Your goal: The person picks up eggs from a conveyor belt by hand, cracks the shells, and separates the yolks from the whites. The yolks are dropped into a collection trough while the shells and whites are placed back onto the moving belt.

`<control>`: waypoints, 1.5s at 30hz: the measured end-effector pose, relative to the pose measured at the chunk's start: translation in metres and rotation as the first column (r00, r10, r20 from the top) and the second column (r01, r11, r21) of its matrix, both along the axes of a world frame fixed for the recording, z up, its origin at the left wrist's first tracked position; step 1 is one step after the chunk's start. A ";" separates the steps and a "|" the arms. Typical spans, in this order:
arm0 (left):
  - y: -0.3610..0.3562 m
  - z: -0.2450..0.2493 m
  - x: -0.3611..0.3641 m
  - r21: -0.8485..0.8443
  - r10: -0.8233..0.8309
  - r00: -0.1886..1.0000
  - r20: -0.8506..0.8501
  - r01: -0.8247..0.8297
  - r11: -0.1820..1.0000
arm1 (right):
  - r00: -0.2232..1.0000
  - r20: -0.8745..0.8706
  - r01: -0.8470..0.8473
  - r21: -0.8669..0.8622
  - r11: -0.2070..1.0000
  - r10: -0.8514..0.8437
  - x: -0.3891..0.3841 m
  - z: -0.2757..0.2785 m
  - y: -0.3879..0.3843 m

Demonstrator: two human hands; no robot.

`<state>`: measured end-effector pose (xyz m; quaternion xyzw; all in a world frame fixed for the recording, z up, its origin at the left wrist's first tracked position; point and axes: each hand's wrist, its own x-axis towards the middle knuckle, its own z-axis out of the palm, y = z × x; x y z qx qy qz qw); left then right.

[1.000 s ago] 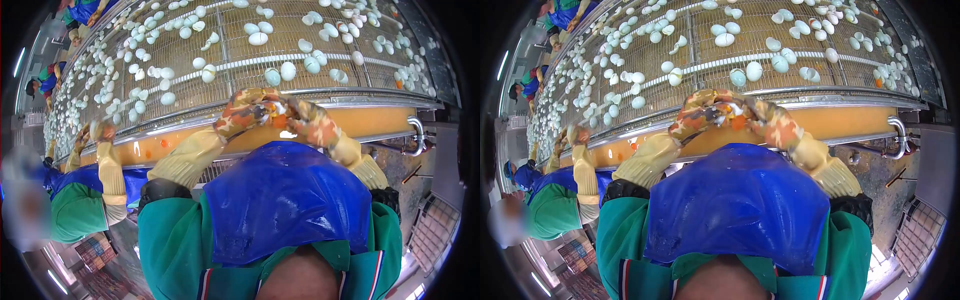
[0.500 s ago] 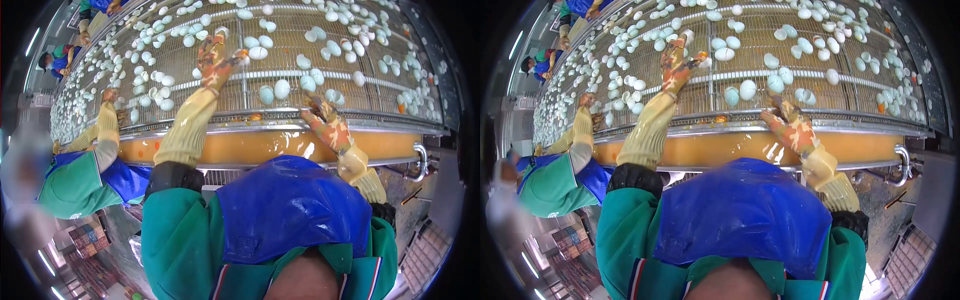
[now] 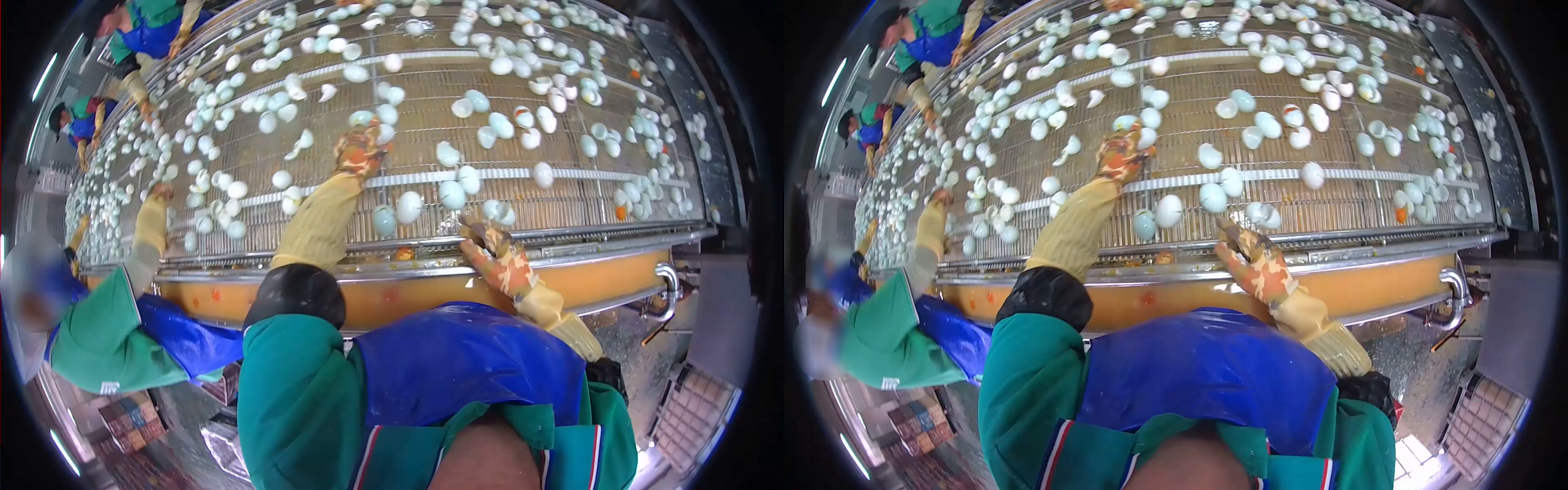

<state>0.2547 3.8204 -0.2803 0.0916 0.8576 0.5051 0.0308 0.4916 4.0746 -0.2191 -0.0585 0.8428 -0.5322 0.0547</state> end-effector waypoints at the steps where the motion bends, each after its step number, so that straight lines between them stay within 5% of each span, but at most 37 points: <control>1: 0.004 0.002 0.001 0.096 -0.003 0.999 0.042 -0.001 0.995 | 0.999 0.022 0.045 -0.055 0.997 -0.044 -0.004 0.012 0.004; 3: 0.027 0.036 0.031 0.347 -0.085 0.978 0.192 0.013 0.938 | 0.990 0.072 0.135 -0.167 0.977 -0.124 -0.015 0.044 0.009; 5: 0.059 0.063 0.074 0.670 -0.269 0.882 0.388 -0.069 0.739 | 0.979 0.129 0.178 -0.183 0.967 -0.156 -0.026 0.048 0.020; 7: 0.087 0.075 0.112 0.817 -0.451 0.752 0.481 -0.197 0.542 | 0.971 0.222 0.161 -0.317 0.935 -0.092 -0.028 0.043 0.026; 9: 0.094 0.075 0.141 0.400 -0.444 0.821 0.360 0.294 0.868 | 0.984 0.171 0.103 -0.327 0.939 -0.049 -0.024 0.043 0.025; 10: 0.098 0.075 0.156 0.106 -0.465 0.841 0.276 0.454 0.885 | 0.977 0.212 0.128 -0.429 0.894 -0.038 -0.017 0.043 0.027; 11: 0.097 0.066 0.170 0.304 -0.495 0.816 0.298 0.410 0.860 | 0.967 0.254 0.157 -0.525 0.836 -0.022 -0.009 0.046 0.028; 13: 0.099 0.064 0.191 0.642 -0.578 0.702 0.415 0.224 0.733 | 0.886 0.458 0.138 -0.395 0.908 0.064 0.003 0.070 0.047; 15: 0.105 0.063 0.203 0.831 -0.707 0.480 0.520 -0.093 0.548 | 0.907 0.412 0.118 -0.448 0.886 0.088 0.023 0.066 0.057; 17: 0.112 0.067 0.214 0.688 -0.722 0.566 0.398 0.337 0.643 | 0.936 0.325 0.078 -0.566 0.821 0.135 0.041 0.042 0.073; 18: 0.115 0.068 0.216 0.483 -0.749 0.605 0.271 0.588 0.649 | 0.948 0.304 0.066 -0.475 0.877 0.093 0.051 0.039 0.084; 20: 0.118 0.046 0.228 0.779 -0.729 0.441 0.524 0.097 0.619 | 0.990 0.057 -0.118 -0.199 0.973 0.131 0.061 0.030 0.107; 21: 0.118 0.032 0.234 0.786 -0.707 0.348 0.615 -0.198 0.586 | 0.983 -0.076 -0.176 -0.093 0.980 0.169 0.064 0.018 0.119; 23: 0.111 0.030 0.230 0.748 -0.695 0.401 0.596 0.037 0.663 | 0.864 -0.434 -0.228 0.116 0.967 0.256 0.070 -0.014 0.155; 24: 0.108 0.022 0.229 0.728 -0.695 0.430 0.577 0.116 0.676 | 0.844 -0.487 -0.208 0.089 0.974 0.225 0.071 -0.025 0.171; 25: 0.105 0.015 0.227 0.701 -0.694 0.459 0.555 0.191 0.687 | 0.931 -0.357 -0.167 -0.248 0.954 0.070 0.062 -0.013 0.182; 26: 0.124 0.059 0.222 0.419 -0.664 0.580 0.472 0.515 0.748 | 0.983 -0.177 -0.066 -0.546 0.835 -0.038 0.050 -0.001 0.194; 28: 0.147 0.103 0.212 0.162 -0.566 0.742 0.359 0.548 0.821 | 0.962 0.175 0.267 -0.455 0.850 -0.209 0.017 -0.013 0.244; 29: 0.154 0.110 0.197 0.285 -0.457 0.800 0.388 0.367 0.886 | 0.893 0.251 0.398 -0.052 0.916 -0.374 -0.004 -0.037 0.280; 31: 0.169 0.109 0.168 0.487 -0.114 0.892 0.438 -0.129 0.864 | 0.875 0.250 0.484 -0.486 0.727 -0.415 -0.043 -0.064 0.280; 32: 0.173 0.107 0.153 0.590 -0.066 0.887 0.458 -0.247 0.769 | 0.868 0.252 0.475 -0.673 0.567 -0.429 -0.064 -0.077 0.272; 33: 0.176 0.109 0.144 0.672 -0.024 0.873 0.488 -0.358 0.648 | 0.890 0.206 0.447 -0.568 0.691 -0.406 -0.074 -0.079 0.259; 34: 0.180 0.108 0.141 0.656 -0.016 0.862 0.506 -0.373 0.656 | 0.923 0.121 0.385 -0.356 0.852 -0.366 -0.080 -0.083 0.237; 36: 0.194 0.099 0.136 0.625 -0.008 0.842 0.540 -0.395 0.673 | 0.975 -0.019 0.222 0.020 0.975 -0.222 -0.094 -0.095 0.194; 37: 0.197 0.086 0.136 0.655 -0.063 0.847 0.528 -0.359 0.664 | 0.989 -0.101 0.136 0.335 0.932 -0.108 -0.105 -0.113 0.179; 38: 0.198 0.080 0.140 0.685 -0.121 0.849 0.515 -0.322 0.653 | 0.996 0.091 -0.068 0.654 0.753 0.010 -0.111 -0.061 0.167; 39: 0.201 0.076 0.142 0.714 -0.178 0.847 0.501 -0.287 0.639 | 0.966 -0.253 0.172 0.781 0.600 0.053 -0.111 -0.081 0.158; 45: 0.215 0.050 0.149 0.561 -0.060 0.791 0.608 -0.375 0.738 | 0.977 -0.039 -0.093 0.806 0.584 0.209 -0.127 -0.114 0.161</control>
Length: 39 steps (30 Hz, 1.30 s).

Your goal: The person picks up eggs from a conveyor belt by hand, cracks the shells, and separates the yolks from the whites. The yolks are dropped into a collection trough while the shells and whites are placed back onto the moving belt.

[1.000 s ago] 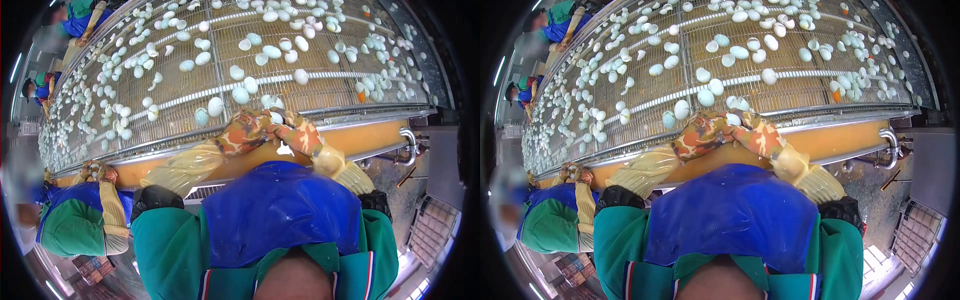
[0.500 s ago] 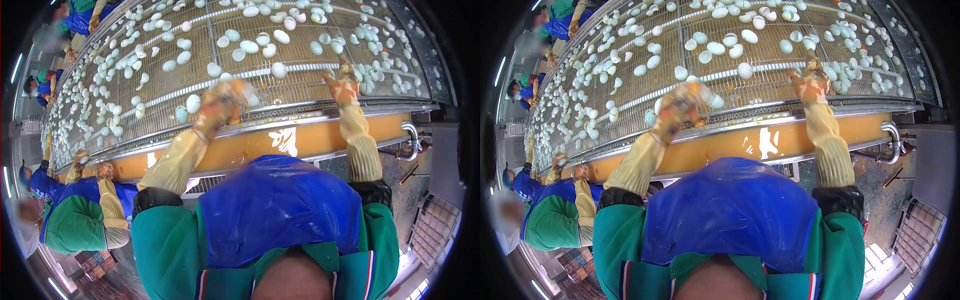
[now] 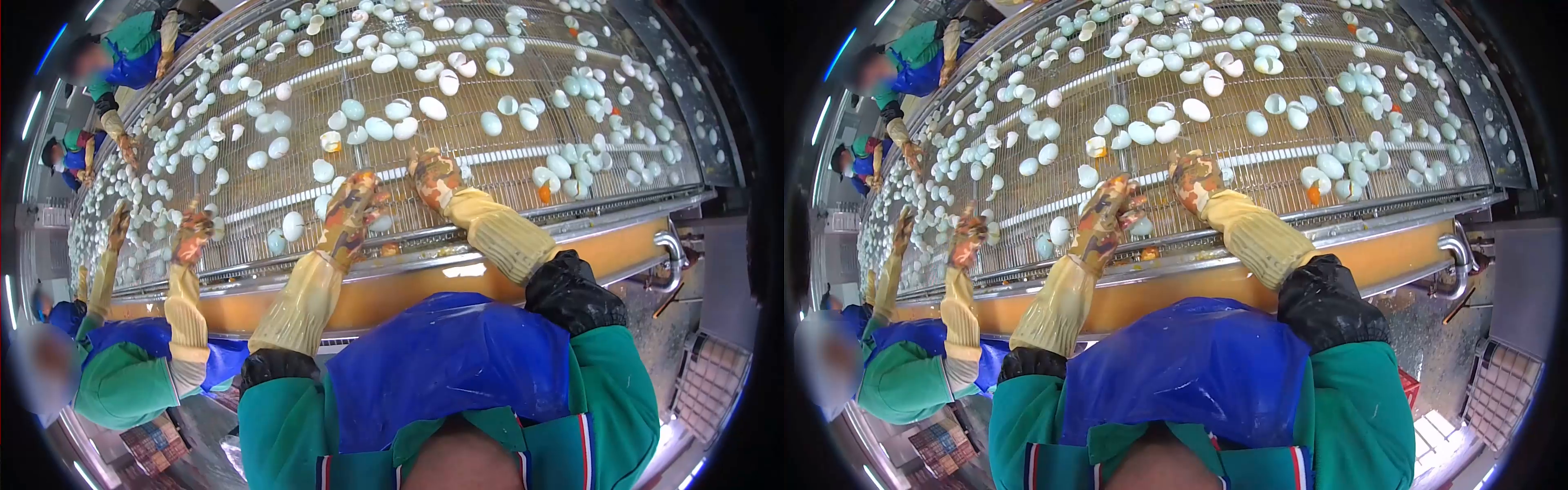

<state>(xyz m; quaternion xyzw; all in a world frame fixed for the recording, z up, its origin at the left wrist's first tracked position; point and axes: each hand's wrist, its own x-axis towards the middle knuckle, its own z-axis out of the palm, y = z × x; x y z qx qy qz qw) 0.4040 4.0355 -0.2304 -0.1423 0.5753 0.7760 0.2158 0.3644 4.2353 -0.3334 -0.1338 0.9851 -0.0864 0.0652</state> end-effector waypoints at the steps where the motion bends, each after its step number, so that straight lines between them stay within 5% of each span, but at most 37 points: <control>1: 0.014 0.013 0.004 -0.059 0.000 1.000 -0.024 -0.002 0.998 | 0.999 0.026 -0.021 0.015 1.000 0.021 0.000 0.001 0.003; 4: 0.027 0.005 0.006 -0.057 -0.038 0.991 -0.125 0.031 0.998 | 0.994 0.059 -0.089 -0.025 0.996 0.090 0.003 0.011 0.017; 6: 0.039 0.009 0.008 -0.109 -0.103 0.982 -0.161 0.086 0.990 | 0.996 0.004 -0.085 -0.204 0.975 0.088 0.014 0.032 0.032; 8: 0.048 0.015 0.014 -0.083 -0.136 0.983 -0.120 0.127 0.988 | 0.999 0.042 0.003 -0.539 0.842 0.024 0.045 0.064 0.053; 11: 0.074 -0.003 0.020 -0.266 -0.326 0.938 -0.115 0.287 0.920 | 0.973 0.210 0.125 -0.820 0.558 0.091 0.091 0.091 0.091; 12: 0.102 0.059 0.040 -0.468 -0.535 0.840 -0.097 0.436 0.769 | 0.970 0.229 0.164 -0.865 0.474 0.082 0.108 0.096 0.100; 13: 0.113 0.059 0.048 -0.606 -0.653 0.747 -0.125 0.464 0.647 | 0.967 0.245 0.200 -0.900 0.388 0.070 0.122 0.103 0.105; 14: 0.122 0.057 0.052 -0.728 -0.763 0.633 -0.130 0.462 0.507 | 0.991 0.133 0.118 -0.857 0.501 -0.006 0.134 0.110 0.107; 16: 0.131 0.019 0.066 -0.335 -0.684 0.697 -0.216 0.605 0.722 | 0.984 -0.129 -0.003 -0.693 0.721 -0.120 0.154 0.117 0.115; 17: 0.136 0.005 0.072 -0.104 -0.634 0.736 -0.239 0.630 0.770 | 0.990 -0.015 0.070 -0.802 0.594 -0.138 0.158 0.112 0.119; 20: 0.136 -0.009 0.081 -0.031 -0.634 0.762 -0.130 0.636 0.771 | 0.997 -0.059 -0.015 -0.804 0.595 -0.055 0.172 0.114 0.140; 21: 0.135 -0.010 0.083 -0.163 -0.714 0.693 -0.098 0.697 0.698 | 0.994 -0.054 -0.095 -0.860 0.502 0.096 0.170 0.118 0.152; 23: 0.139 -0.005 0.081 -0.409 -0.840 0.543 -0.002 0.766 0.496 | 0.939 0.134 0.098 -0.987 0.130 0.316 0.153 0.089 0.169; 25: 0.145 -0.009 0.085 0.277 -0.619 0.772 0.143 0.570 0.774 | 0.945 0.302 0.260 -0.928 0.268 0.128 0.125 0.077 0.208; 27: 0.153 -0.012 0.083 0.320 -0.580 0.814 -0.038 0.559 0.765 | 0.834 0.163 0.522 -0.542 0.659 -0.527 0.102 0.104 0.273; 29: 0.170 0.017 0.075 0.029 -0.439 0.895 -0.080 0.442 0.896 | 0.720 0.218 0.585 -0.703 0.406 -0.659 0.105 0.088 0.323; 30: 0.179 0.027 0.068 -0.113 -0.363 0.923 -0.129 0.350 0.930 | 0.807 0.403 0.435 -0.900 -0.027 -0.432 0.107 0.047 0.341; 32: 0.191 0.026 0.060 -0.315 -0.426 0.886 -0.183 0.358 0.879 | 0.768 0.609 0.563 -0.789 -0.245 -0.198 0.110 0.020 0.343; 33: 0.203 0.026 0.060 -0.385 -0.454 0.874 -0.172 0.365 0.848 | 0.885 0.391 0.452 -0.853 0.262 -0.253 0.115 0.022 0.332; 34: 0.215 0.025 0.059 -0.453 -0.481 0.861 -0.166 0.367 0.813 | 0.961 -0.038 0.250 -0.313 0.916 -0.275 0.120 0.025 0.322; 35: 0.223 0.002 0.057 -0.306 -0.465 0.866 -0.184 0.399 0.864 | 0.922 -0.357 0.203 0.123 0.971 -0.148 0.125 0.027 0.310; 37: 0.242 -0.037 0.046 -0.046 -0.449 0.892 -0.052 0.447 0.893 | 0.935 0.112 0.287 0.310 0.906 -0.335 0.081 -0.011 0.308; 39: 0.259 -0.051 0.042 0.075 -0.457 0.890 0.000 0.455 0.887 | 0.955 -0.010 0.292 0.167 0.942 -0.295 0.084 0.001 0.299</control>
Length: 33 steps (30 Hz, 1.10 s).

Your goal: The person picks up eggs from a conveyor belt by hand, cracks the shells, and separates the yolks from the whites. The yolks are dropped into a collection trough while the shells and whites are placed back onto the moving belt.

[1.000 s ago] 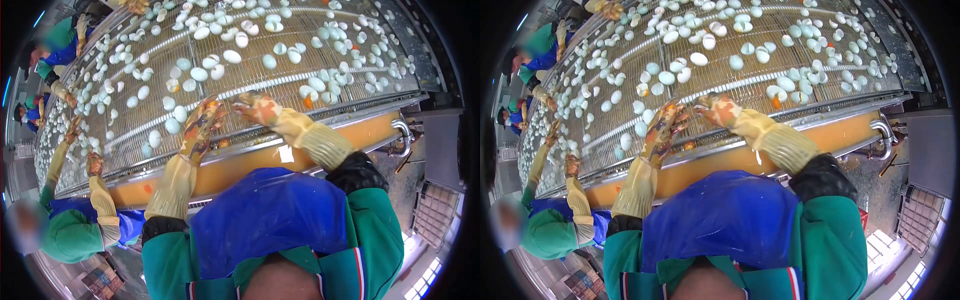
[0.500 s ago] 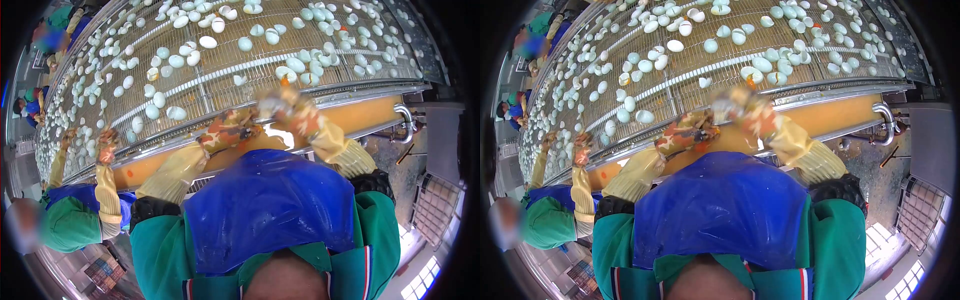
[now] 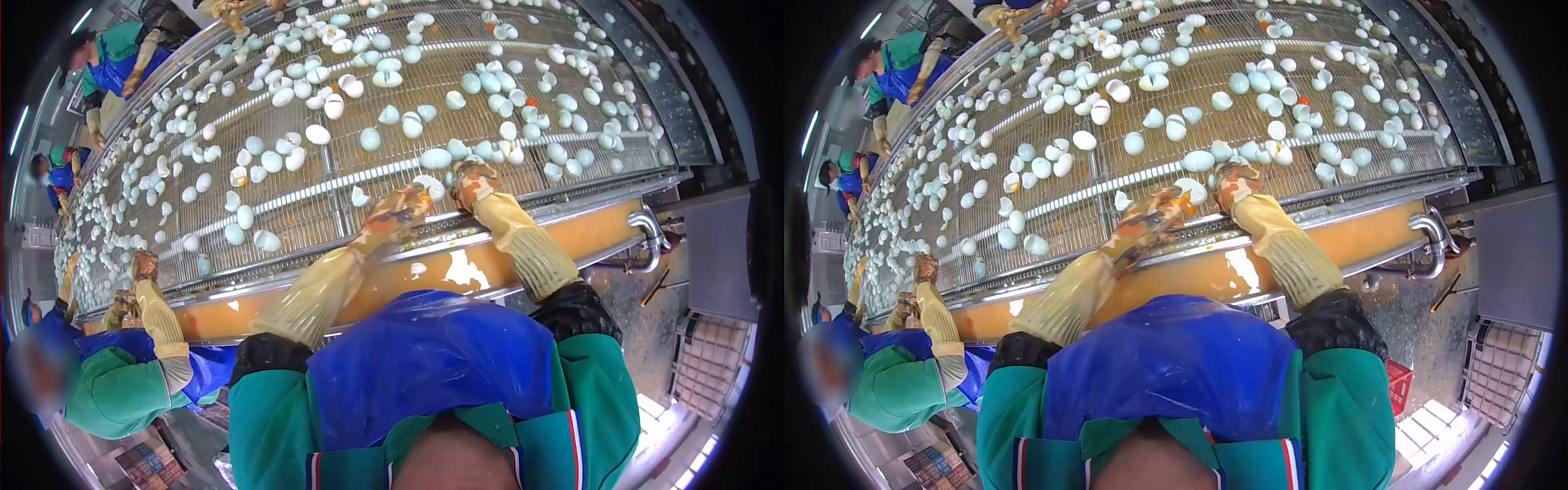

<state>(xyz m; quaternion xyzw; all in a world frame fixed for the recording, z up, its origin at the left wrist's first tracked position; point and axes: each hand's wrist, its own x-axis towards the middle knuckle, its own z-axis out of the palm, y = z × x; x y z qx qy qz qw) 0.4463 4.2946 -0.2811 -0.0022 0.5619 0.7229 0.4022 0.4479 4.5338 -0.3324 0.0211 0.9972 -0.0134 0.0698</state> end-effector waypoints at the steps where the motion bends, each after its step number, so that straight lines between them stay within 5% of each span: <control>1: 0.010 -0.001 -0.002 0.004 -0.002 1.000 -0.026 0.002 1.000 | 1.000 0.001 0.020 -0.045 0.999 -0.020 0.000 -0.005 -0.002; 3: 0.027 0.017 0.000 -0.012 0.046 0.998 -0.036 -0.047 0.999 | 0.973 -0.178 -0.184 -0.206 0.961 0.148 0.000 -0.009 -0.007; 5: 0.041 0.027 0.004 -0.188 -0.065 0.966 -0.251 0.018 0.982 | 0.899 -0.348 -0.382 -0.321 0.867 0.267 0.016 -0.010 -0.008; 7: 0.047 0.030 0.009 -0.171 -0.080 0.942 -0.326 0.025 0.985 | 0.801 -0.505 -0.547 -0.402 0.735 0.320 0.040 -0.001 -0.011; 9: 0.042 0.033 0.011 -0.159 -0.087 0.914 -0.396 0.025 0.987 | 0.980 -0.160 -0.198 -0.812 0.549 0.118 0.060 0.055 -0.011; 11: 0.039 0.040 0.016 -0.153 -0.089 0.883 -0.461 0.020 0.988 | 0.987 -0.092 -0.139 -0.896 0.422 0.130 0.069 0.071 -0.005; 13: 0.043 0.047 0.026 0.091 -0.040 0.995 -0.092 0.049 0.995 | 0.892 -0.366 -0.450 -0.779 0.437 0.266 0.078 0.060 0.013; 14: 0.045 0.044 0.030 0.226 -0.086 0.996 0.038 0.075 0.971 | 0.935 -0.209 -0.265 -0.949 0.172 0.287 0.084 0.055 0.022; 16: 0.030 0.048 0.039 -0.141 -0.347 0.863 -0.367 0.318 0.938 | 0.891 0.065 0.237 -0.910 -0.340 0.448 0.094 0.049 0.045; 18: 0.028 0.057 0.043 -0.460 -0.637 0.568 -0.522 0.441 0.771 | 0.887 0.080 0.350 -0.761 -0.546 0.456 0.096 0.050 0.066; 19: 0.033 0.057 0.049 -0.461 -0.612 0.539 -0.579 0.403 0.790 | 0.939 0.008 0.211 -0.802 -0.558 0.343 0.093 0.071 0.079; 21: 0.043 0.058 0.061 -0.460 -0.560 0.468 -0.684 0.318 0.829 | 0.982 -0.144 -0.060 -0.846 -0.529 0.119 0.081 0.126 0.108; 22: 0.040 0.025 0.065 -0.359 -0.472 0.518 -0.713 0.309 0.881 | 0.996 -0.084 -0.058 -0.870 -0.489 0.032 0.066 0.122 0.132; 25: 0.062 0.047 0.068 -0.426 -0.558 0.645 -0.522 0.370 0.826 | 0.958 0.154 0.078 -0.952 -0.295 -0.243 0.031 0.132 0.196; 26: 0.071 0.055 0.066 -0.567 -0.682 0.550 -0.482 0.397 0.722 | 0.902 0.244 0.189 -0.965 -0.183 -0.356 0.019 0.140 0.213; 27: 0.079 0.060 0.059 -0.695 -0.787 0.445 -0.427 0.395 0.600 | 0.880 -0.101 0.195 -0.815 0.546 -0.465 -0.032 0.114 0.237; 28: 0.087 0.062 0.053 -0.739 -0.800 0.331 -0.500 0.320 0.594 | 0.789 -0.380 0.445 -0.190 0.875 -0.483 -0.083 0.087 0.261; 29: 0.094 0.060 0.048 -0.653 -0.727 0.489 -0.481 0.354 0.670 | 0.805 -0.393 0.465 -0.048 0.884 -0.445 -0.099 0.074 0.273; 31: 0.101 0.053 0.044 -0.462 -0.534 0.769 -0.352 0.354 0.813 | 0.902 -0.232 0.363 -0.051 0.930 -0.364 -0.110 0.049 0.279; 32: 0.107 0.046 0.039 -0.139 -0.240 0.938 -0.249 0.210 0.968 | 0.930 -0.162 0.330 -0.033 0.943 -0.331 -0.119 0.036 0.281; 33: 0.118 0.050 0.032 0.188 0.023 0.998 -0.065 -0.010 0.982 | 0.945 -0.110 0.307 -0.017 0.952 -0.307 -0.127 0.026 0.283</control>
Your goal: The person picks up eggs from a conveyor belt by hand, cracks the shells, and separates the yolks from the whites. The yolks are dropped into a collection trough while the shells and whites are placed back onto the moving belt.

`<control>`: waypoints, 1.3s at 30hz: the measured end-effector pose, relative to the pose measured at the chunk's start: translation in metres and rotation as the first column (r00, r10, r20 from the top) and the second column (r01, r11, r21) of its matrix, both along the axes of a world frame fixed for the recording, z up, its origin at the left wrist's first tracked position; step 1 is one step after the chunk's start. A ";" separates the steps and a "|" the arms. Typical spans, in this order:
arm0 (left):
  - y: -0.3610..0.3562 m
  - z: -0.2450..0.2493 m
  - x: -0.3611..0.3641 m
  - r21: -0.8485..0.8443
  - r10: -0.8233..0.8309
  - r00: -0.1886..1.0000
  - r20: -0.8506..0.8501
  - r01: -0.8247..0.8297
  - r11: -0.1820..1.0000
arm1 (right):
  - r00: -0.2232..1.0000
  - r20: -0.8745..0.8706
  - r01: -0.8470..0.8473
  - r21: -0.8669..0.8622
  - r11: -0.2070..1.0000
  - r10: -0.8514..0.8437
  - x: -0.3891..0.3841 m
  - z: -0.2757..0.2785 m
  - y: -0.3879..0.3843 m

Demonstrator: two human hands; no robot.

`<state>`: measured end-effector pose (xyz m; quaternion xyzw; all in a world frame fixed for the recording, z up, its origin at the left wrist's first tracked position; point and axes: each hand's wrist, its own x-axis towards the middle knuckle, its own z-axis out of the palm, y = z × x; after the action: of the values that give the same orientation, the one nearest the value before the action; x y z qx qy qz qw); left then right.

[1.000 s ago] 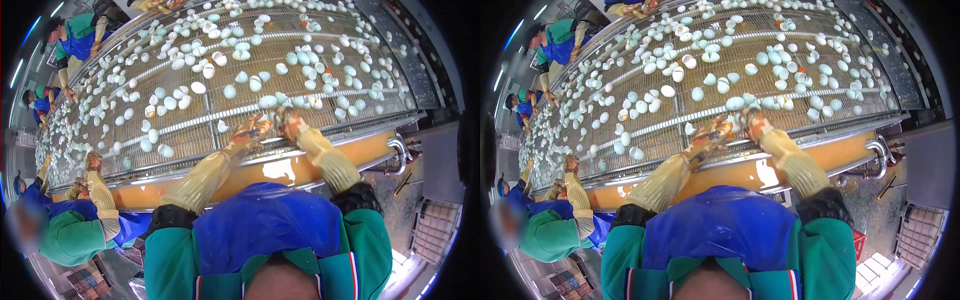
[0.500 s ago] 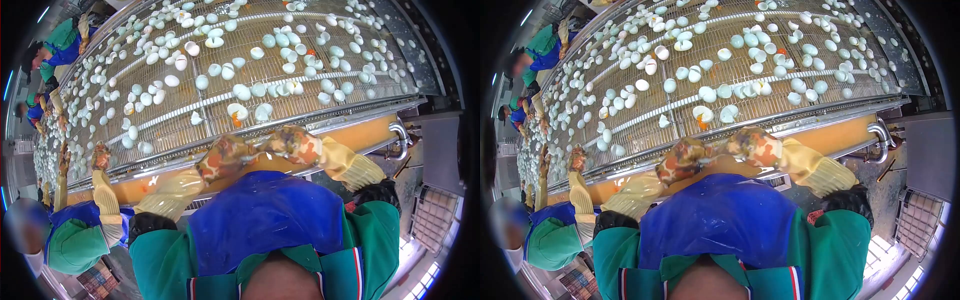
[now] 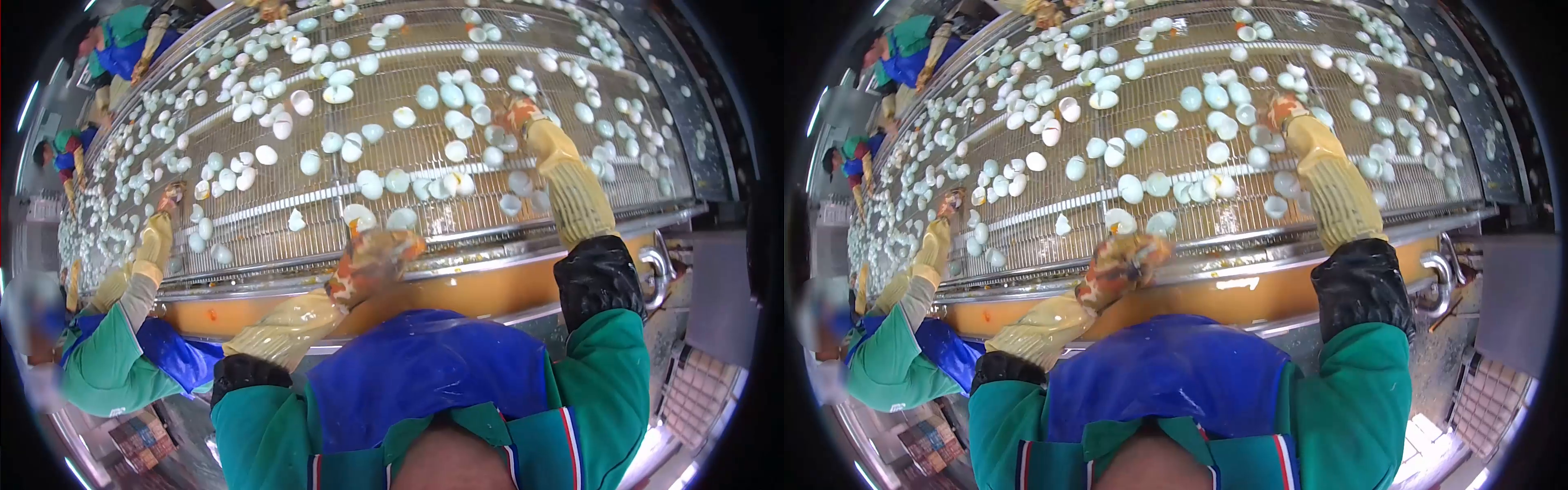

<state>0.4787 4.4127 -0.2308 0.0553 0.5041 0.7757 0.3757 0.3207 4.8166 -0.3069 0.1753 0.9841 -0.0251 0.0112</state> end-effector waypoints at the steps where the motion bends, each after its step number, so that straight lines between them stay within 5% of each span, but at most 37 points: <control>1: 0.011 0.008 -0.012 -0.147 0.138 0.967 -0.216 -0.172 0.974 | 0.999 0.040 -0.023 0.006 1.000 0.023 -0.005 -0.007 0.001; 3: 0.031 0.030 -0.041 -0.315 0.296 0.800 -0.522 -0.503 0.805 | 0.993 0.091 -0.071 0.011 0.997 0.069 -0.015 -0.022 0.003; 5: 0.028 0.023 -0.079 -0.271 0.380 0.718 -0.583 -0.612 0.743 | 0.988 0.117 -0.107 0.005 0.994 0.106 -0.023 -0.034 0.006; 11: 0.013 -0.027 -0.147 -0.345 0.340 0.687 -0.643 -0.656 0.671 | 0.984 -0.017 -0.179 -0.073 0.981 0.178 0.001 -0.036 0.026; 16: 0.058 -0.066 -0.198 -0.351 0.191 0.679 -0.709 -0.574 0.740 | 0.942 -0.262 -0.285 -0.303 0.910 0.208 0.123 0.009 0.031; 18: 0.088 -0.085 -0.222 -0.342 0.123 0.659 -0.742 -0.530 0.776 | 0.962 -0.176 -0.270 -0.554 0.787 0.206 0.172 0.031 0.013; 19: 0.112 -0.094 -0.236 -0.429 0.000 0.630 -0.777 -0.529 0.732 | 0.988 -0.095 -0.141 -0.881 0.452 0.124 0.181 0.040 0.004; 22: 0.175 -0.120 -0.259 -0.610 -0.341 0.516 -0.785 -0.555 0.565 | 0.804 -0.199 -0.516 -0.703 0.490 0.561 0.207 0.063 -0.013; 23: 0.191 -0.126 -0.263 -0.637 -0.411 0.488 -0.770 -0.568 0.521 | 0.835 -0.059 -0.411 -0.728 0.549 0.547 0.228 0.048 -0.010; 26: 0.215 -0.139 -0.273 -0.679 -0.523 0.448 -0.726 -0.588 0.439 | 0.872 -0.018 -0.394 -0.620 0.679 0.489 0.267 0.055 -0.011; 28: 0.220 -0.139 -0.277 -0.692 -0.553 0.439 -0.708 -0.587 0.420 | 0.836 -0.266 -0.549 -0.430 0.717 0.480 0.291 0.044 -0.005; 30: 0.218 -0.134 -0.275 -0.700 -0.562 0.441 -0.699 -0.581 0.415 | 0.792 -0.279 -0.604 -0.230 0.763 0.543 0.298 0.055 -0.009; 34: 0.212 -0.122 -0.259 -0.704 -0.562 0.443 -0.699 -0.563 0.432 | 0.730 -0.229 -0.683 -0.266 0.681 0.644 0.297 0.068 -0.005; 37: 0.205 -0.115 -0.247 -0.709 -0.550 0.458 -0.698 -0.545 0.447 | 0.847 -0.343 -0.527 -0.645 0.553 0.407 0.312 0.065 0.022; 39: 0.197 -0.106 -0.237 -0.707 -0.520 0.482 -0.705 -0.531 0.467 | 0.750 -0.452 -0.658 -0.445 0.607 0.482 0.303 0.076 0.050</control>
<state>0.2417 4.6099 -0.3365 0.2370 0.9391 0.2472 0.0277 0.6233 4.8669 -0.2307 -0.1692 0.9210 -0.3436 -0.0711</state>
